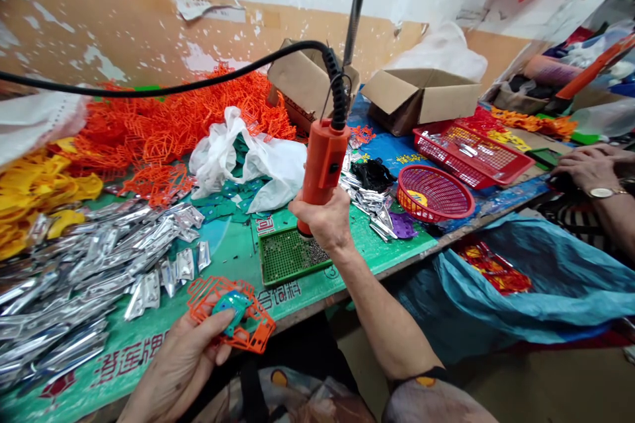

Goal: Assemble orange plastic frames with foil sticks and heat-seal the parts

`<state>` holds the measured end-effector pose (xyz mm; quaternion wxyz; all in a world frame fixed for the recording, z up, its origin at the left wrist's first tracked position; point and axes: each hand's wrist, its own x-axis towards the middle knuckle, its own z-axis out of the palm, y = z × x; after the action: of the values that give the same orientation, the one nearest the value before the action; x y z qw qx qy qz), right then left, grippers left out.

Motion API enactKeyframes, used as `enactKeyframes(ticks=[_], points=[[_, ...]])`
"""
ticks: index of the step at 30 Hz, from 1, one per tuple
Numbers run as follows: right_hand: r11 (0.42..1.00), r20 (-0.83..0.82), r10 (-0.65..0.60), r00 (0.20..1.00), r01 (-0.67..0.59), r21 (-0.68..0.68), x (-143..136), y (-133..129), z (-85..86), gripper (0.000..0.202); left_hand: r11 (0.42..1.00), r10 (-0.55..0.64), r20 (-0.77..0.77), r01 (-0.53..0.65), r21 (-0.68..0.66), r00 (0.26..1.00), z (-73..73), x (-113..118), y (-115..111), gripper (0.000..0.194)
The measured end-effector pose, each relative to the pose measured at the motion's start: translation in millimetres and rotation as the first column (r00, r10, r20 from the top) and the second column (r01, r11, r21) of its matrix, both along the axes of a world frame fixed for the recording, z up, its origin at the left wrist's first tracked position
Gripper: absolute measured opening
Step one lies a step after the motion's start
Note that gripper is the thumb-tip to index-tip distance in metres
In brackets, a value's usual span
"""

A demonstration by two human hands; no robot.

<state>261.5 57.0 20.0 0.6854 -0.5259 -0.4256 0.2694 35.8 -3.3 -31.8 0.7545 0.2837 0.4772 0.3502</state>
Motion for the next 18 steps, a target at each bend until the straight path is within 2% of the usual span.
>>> enactKeyframes(ticks=[5,13,15,18], points=[[1.000,0.001,-0.007,1.000,0.007,0.020,-3.0,-1.0,0.1,0.013,1.000,0.023,-0.011,-0.023,-0.002,1.000,0.1,3.3,1.2,0.042],[0.998,-0.050,0.001,0.999,0.002,0.061,5.2,2.5,-7.1,0.012,0.999,-0.032,0.005,0.032,0.029,0.999,-3.9,3.4,1.6,0.038],[0.997,-0.061,0.025,0.998,-0.020,0.079,8.1,1.8,-3.3,0.012,0.999,-0.032,0.005,0.032,0.035,0.999,-3.8,5.0,1.6,0.036],[0.988,-0.093,0.076,0.993,-0.063,0.141,4.5,-4.5,11.2,0.014,0.998,-0.021,0.018,0.020,0.055,1.000,-2.8,8.9,0.9,0.034]])
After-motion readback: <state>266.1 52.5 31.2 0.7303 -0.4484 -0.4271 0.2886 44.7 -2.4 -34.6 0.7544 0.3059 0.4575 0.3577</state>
